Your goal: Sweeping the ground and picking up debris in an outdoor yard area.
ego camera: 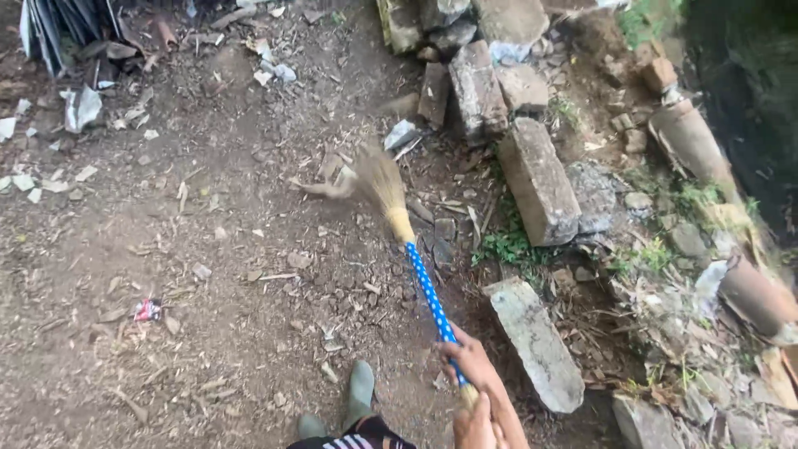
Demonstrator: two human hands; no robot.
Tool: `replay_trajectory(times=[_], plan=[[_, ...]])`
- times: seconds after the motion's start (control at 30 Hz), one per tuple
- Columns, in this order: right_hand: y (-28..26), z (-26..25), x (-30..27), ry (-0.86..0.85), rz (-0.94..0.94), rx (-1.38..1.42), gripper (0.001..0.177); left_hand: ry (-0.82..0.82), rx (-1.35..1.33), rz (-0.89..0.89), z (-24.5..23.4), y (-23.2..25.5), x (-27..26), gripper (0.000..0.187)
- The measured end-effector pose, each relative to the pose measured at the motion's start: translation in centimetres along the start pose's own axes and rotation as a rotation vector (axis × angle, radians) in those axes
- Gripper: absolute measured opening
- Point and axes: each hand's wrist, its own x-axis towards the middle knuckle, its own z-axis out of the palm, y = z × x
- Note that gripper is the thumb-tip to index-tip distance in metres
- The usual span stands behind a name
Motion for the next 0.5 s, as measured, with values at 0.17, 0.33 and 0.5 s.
replay_trajectory(times=[0.17,0.33,0.5], plan=[[1.6,-2.3,1.1,0.258,0.035,0.162,0.071,0.026,0.439,-0.049,-1.2,1.4,2.8,0.044],[4.4,-5.9,9.7,0.403,-0.149,0.056,0.027,-0.086,0.333,-0.221,2.3,9.7,1.9,0.035],[2.2,-5.1,4.4,0.225,-0.041,0.065,0.037,0.093,0.145,-0.077,2.2,-0.8,2.2,0.038]])
